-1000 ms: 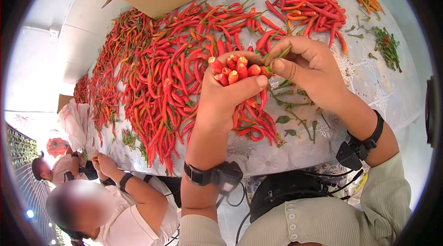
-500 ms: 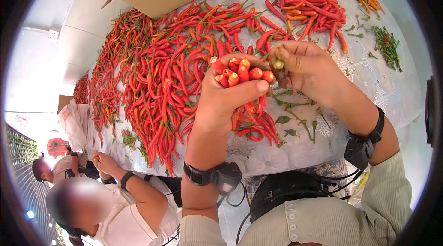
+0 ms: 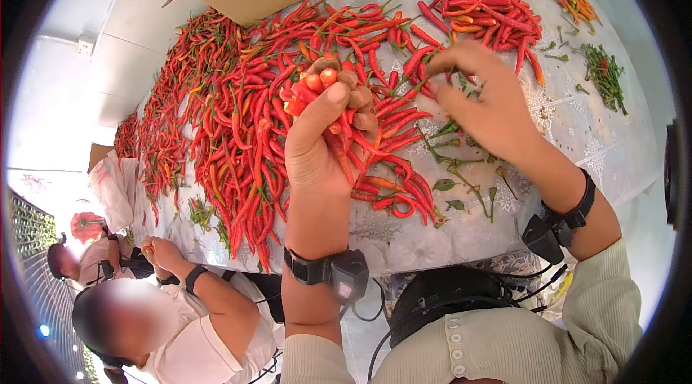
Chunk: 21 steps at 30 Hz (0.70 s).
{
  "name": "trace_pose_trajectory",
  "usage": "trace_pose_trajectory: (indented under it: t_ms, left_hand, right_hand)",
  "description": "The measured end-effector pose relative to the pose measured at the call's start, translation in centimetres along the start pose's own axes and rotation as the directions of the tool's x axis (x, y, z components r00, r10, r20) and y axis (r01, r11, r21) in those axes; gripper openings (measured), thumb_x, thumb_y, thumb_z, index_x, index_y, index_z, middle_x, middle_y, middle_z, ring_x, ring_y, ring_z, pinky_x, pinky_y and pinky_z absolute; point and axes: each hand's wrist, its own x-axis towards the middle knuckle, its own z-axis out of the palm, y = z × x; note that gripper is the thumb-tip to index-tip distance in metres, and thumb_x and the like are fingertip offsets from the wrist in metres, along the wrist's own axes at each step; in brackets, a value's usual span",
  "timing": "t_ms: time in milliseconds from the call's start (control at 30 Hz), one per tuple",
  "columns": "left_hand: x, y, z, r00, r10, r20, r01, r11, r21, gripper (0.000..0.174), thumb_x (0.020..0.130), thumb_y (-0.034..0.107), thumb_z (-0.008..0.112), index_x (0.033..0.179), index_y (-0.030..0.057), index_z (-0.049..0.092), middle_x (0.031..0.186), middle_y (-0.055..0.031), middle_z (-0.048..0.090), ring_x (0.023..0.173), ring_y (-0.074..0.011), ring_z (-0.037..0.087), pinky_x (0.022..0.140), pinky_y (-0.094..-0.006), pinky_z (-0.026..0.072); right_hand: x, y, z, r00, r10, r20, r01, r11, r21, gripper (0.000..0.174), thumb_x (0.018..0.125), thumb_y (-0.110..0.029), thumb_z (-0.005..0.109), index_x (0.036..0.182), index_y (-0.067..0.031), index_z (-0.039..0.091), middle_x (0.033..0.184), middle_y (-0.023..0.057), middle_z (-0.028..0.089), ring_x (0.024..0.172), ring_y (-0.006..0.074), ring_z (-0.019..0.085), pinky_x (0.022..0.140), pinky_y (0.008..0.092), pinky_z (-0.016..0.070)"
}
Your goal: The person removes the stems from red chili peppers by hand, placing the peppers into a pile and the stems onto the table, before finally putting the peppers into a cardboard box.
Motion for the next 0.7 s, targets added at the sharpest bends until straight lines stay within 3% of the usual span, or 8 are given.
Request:
trace_pose_trajectory:
  t_ms: [33, 133, 233, 367, 567, 700]
  left_hand:
    - [0.0, 0.0, 0.0, 1.000, 0.001, 0.001, -0.001, 1.000, 0.013, 0.030, 0.080, 0.000, 0.056, 0.107, 0.0102, 0.050, 0.090, 0.0004, 0.048, 0.079, -0.0100, 0.050, 0.064, -0.0257, 0.0499]
    - [0.0, 0.0, 0.1, 1.000, 0.005, -0.017, -0.004, 0.999, 0.037, 0.028, 0.080, 0.000, 0.056, 0.105, 0.0102, 0.050, 0.088, 0.0009, 0.048, 0.078, -0.0098, 0.049, 0.064, -0.0256, 0.0498]
    - [-0.1, 0.1, 0.3, 0.998, 0.005, -0.069, -0.002, 0.999, 0.048, 0.026, 0.080, 0.000, 0.056, 0.103, 0.0103, 0.050, 0.087, 0.0014, 0.048, 0.077, -0.0097, 0.048, 0.064, -0.0254, 0.0496]
    - [0.1, 0.1, -0.1, 0.994, -0.070, -0.089, 0.070, 0.998, -0.001, 0.024, 0.080, -0.001, 0.056, 0.100, 0.0109, 0.050, 0.086, 0.0018, 0.047, 0.076, -0.0094, 0.048, 0.063, -0.0247, 0.0489]
    - [0.3, -0.1, -0.2, 0.997, -0.076, -0.026, 0.075, 0.996, -0.050, 0.026, 0.079, 0.000, 0.056, 0.102, 0.0102, 0.049, 0.085, 0.0019, 0.046, 0.074, -0.0095, 0.047, 0.061, -0.0240, 0.0481]
    - [0.2, -0.2, -0.1, 0.997, -0.037, -0.064, 0.035, 0.999, -0.038, 0.024, 0.079, -0.001, 0.057, 0.100, 0.0098, 0.051, 0.086, -0.0002, 0.049, 0.075, -0.0101, 0.048, 0.060, -0.0233, 0.0479]
  right_hand:
    - [-0.2, -0.1, 0.0, 0.992, -0.106, 0.061, 0.114, 0.983, -0.142, 0.016, 0.073, -0.011, 0.062, 0.087, -0.0027, 0.061, 0.081, 0.0083, 0.059, 0.082, 0.0249, 0.056, 0.076, 0.0342, 0.0432]
    - [-0.6, -0.2, 0.4, 0.950, -0.224, 0.219, 0.265, 0.948, -0.179, 0.016, 0.072, -0.009, 0.062, 0.086, -0.0032, 0.062, 0.083, 0.0103, 0.058, 0.083, 0.0310, 0.053, 0.078, 0.0387, 0.0433]
    - [-1.2, 0.4, 1.0, 0.911, -0.275, 0.309, 0.359, 0.896, -0.261, 0.012, 0.072, -0.009, 0.062, 0.083, -0.0040, 0.062, 0.084, 0.0096, 0.056, 0.086, 0.0290, 0.052, 0.079, 0.0382, 0.0432]
    - [-1.1, 0.0, 0.6, 0.912, -0.195, 0.361, 0.298, 0.920, -0.254, 0.010, 0.072, -0.009, 0.063, 0.081, -0.0041, 0.062, 0.087, 0.0098, 0.056, 0.089, 0.0288, 0.051, 0.080, 0.0378, 0.0426]
    - [-0.9, -0.1, -0.1, 0.904, -0.168, 0.393, 0.288, 0.918, -0.271, 0.013, 0.071, -0.011, 0.065, 0.080, -0.0038, 0.061, 0.087, 0.0100, 0.056, 0.089, 0.0291, 0.051, 0.079, 0.0382, 0.0422]
    - [-1.0, -0.6, 0.2, 0.918, -0.170, 0.358, 0.279, 0.918, -0.282, 0.013, 0.071, -0.011, 0.065, 0.080, -0.0040, 0.058, 0.087, 0.0105, 0.056, 0.086, 0.0299, 0.052, 0.076, 0.0392, 0.0419]
